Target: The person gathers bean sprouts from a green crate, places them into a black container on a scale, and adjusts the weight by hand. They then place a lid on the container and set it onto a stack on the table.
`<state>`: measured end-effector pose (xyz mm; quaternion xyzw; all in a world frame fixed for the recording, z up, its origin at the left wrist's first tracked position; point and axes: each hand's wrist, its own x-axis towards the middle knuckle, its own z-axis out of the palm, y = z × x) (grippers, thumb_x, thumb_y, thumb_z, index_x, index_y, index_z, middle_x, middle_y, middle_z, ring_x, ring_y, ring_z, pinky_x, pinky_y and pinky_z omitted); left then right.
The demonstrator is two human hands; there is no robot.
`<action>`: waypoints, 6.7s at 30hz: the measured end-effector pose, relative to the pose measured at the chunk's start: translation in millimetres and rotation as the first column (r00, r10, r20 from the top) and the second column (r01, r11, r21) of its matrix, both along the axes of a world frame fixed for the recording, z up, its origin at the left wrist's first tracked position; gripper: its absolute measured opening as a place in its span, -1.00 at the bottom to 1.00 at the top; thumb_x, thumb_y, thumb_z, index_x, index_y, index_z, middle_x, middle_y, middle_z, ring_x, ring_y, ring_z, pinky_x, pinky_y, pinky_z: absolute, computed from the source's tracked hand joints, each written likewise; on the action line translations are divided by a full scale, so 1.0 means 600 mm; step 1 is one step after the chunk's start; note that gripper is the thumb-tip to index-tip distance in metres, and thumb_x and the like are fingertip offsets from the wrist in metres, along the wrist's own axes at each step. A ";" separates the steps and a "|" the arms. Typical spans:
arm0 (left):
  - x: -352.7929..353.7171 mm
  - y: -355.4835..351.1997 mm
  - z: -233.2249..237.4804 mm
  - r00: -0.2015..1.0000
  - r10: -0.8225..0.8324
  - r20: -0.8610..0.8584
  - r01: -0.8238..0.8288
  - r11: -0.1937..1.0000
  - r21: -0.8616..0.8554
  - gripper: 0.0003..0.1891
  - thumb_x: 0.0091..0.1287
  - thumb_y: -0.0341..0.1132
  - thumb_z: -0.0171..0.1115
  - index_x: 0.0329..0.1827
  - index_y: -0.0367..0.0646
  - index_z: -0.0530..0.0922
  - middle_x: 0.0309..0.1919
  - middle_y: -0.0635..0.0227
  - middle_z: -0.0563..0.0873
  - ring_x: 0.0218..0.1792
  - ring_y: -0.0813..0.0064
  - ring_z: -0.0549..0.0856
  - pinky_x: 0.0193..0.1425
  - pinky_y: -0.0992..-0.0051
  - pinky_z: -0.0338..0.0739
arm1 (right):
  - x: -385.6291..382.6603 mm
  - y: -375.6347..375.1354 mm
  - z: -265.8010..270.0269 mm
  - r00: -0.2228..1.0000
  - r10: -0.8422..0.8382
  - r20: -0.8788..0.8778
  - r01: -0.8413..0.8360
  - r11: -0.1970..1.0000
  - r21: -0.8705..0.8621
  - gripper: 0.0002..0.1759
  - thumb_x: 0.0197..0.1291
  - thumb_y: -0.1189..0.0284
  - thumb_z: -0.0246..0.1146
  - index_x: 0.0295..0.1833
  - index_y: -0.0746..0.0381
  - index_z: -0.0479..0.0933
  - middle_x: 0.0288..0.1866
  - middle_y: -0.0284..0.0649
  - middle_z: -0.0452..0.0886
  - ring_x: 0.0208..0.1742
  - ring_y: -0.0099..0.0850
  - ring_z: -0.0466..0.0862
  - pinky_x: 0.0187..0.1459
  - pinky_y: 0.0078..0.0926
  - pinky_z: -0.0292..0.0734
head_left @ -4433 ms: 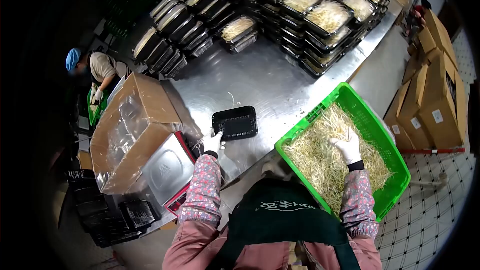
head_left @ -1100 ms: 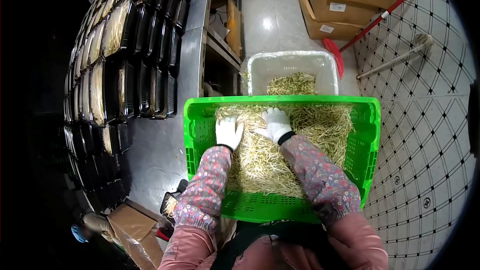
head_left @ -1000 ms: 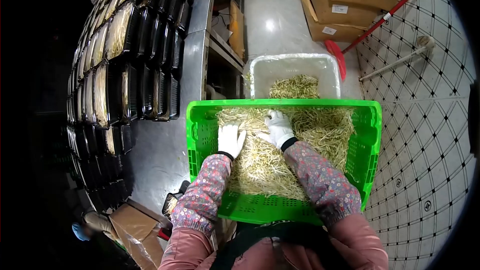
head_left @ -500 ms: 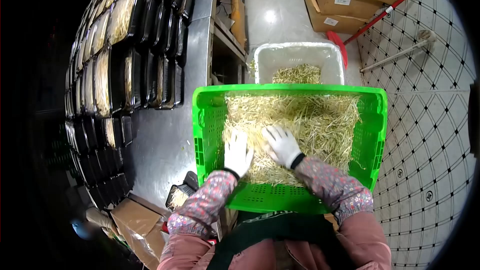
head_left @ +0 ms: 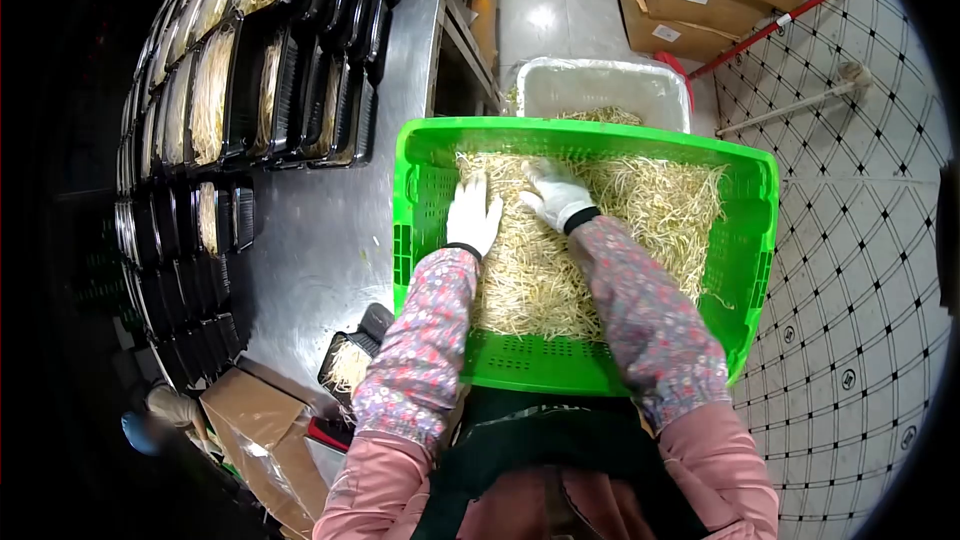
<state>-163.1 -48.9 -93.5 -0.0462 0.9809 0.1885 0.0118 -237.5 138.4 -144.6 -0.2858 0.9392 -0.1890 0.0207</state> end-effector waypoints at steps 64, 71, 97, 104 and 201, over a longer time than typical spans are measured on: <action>0.142 0.017 0.070 0.935 -0.230 0.268 0.198 0.970 0.141 -0.57 0.12 -0.15 0.45 0.06 0.02 0.59 -0.11 0.17 0.66 -0.03 0.11 0.69 0.02 0.20 0.59 | -0.001 0.168 0.184 0.852 -0.086 0.516 0.116 0.993 -0.027 -0.62 0.18 0.33 0.29 0.12 0.15 0.61 -0.02 0.02 0.68 0.01 -0.01 0.67 0.08 -0.20 0.59; 0.158 0.032 0.111 0.943 -0.158 0.293 0.091 0.969 0.229 0.05 -0.04 -0.20 0.59 0.55 -0.14 0.18 0.42 -0.05 0.36 0.44 -0.03 0.34 0.52 0.23 0.25 | 0.052 0.046 0.092 0.788 0.241 0.567 -0.340 0.937 0.075 -0.10 0.15 0.04 0.37 0.50 0.24 0.22 0.47 0.14 0.31 0.47 0.03 0.33 0.47 -0.16 0.25; 0.746 -0.266 0.077 0.009 0.967 -0.254 -0.879 0.129 0.459 -0.48 0.44 -0.24 0.23 0.35 -0.38 0.42 0.15 0.07 0.60 0.14 0.27 0.59 0.24 0.33 0.49 | 0.196 -0.012 0.148 0.868 0.311 0.386 -0.366 0.927 0.076 0.39 -0.39 -0.09 0.66 0.53 0.31 0.12 0.13 0.06 0.58 0.16 -0.02 0.58 0.20 -0.18 0.50; 0.696 -0.227 0.113 -0.055 0.945 0.322 -0.565 -0.295 0.771 -0.61 0.49 -0.11 0.16 0.23 -0.18 0.53 -0.25 0.17 0.74 -0.57 0.28 0.73 -0.64 0.36 0.63 | 0.172 0.023 0.126 0.793 0.168 0.586 -0.051 0.976 -0.212 -0.14 -0.29 0.21 0.68 0.19 0.29 0.52 0.05 -0.01 0.71 0.05 -0.17 0.71 0.15 -0.29 0.56; 1.327 -0.111 0.489 -0.163 0.699 -0.696 -0.979 -0.202 0.026 -0.30 0.04 -0.16 0.46 0.27 -0.21 0.45 0.23 0.10 0.53 0.28 0.04 0.42 0.34 0.07 0.32 | 0.604 -0.641 0.590 0.194 0.936 0.295 -0.866 0.305 -0.397 -0.79 0.25 0.42 0.37 -0.13 0.36 0.69 -0.45 -0.23 0.68 -0.52 -0.57 0.60 -0.44 -0.53 0.52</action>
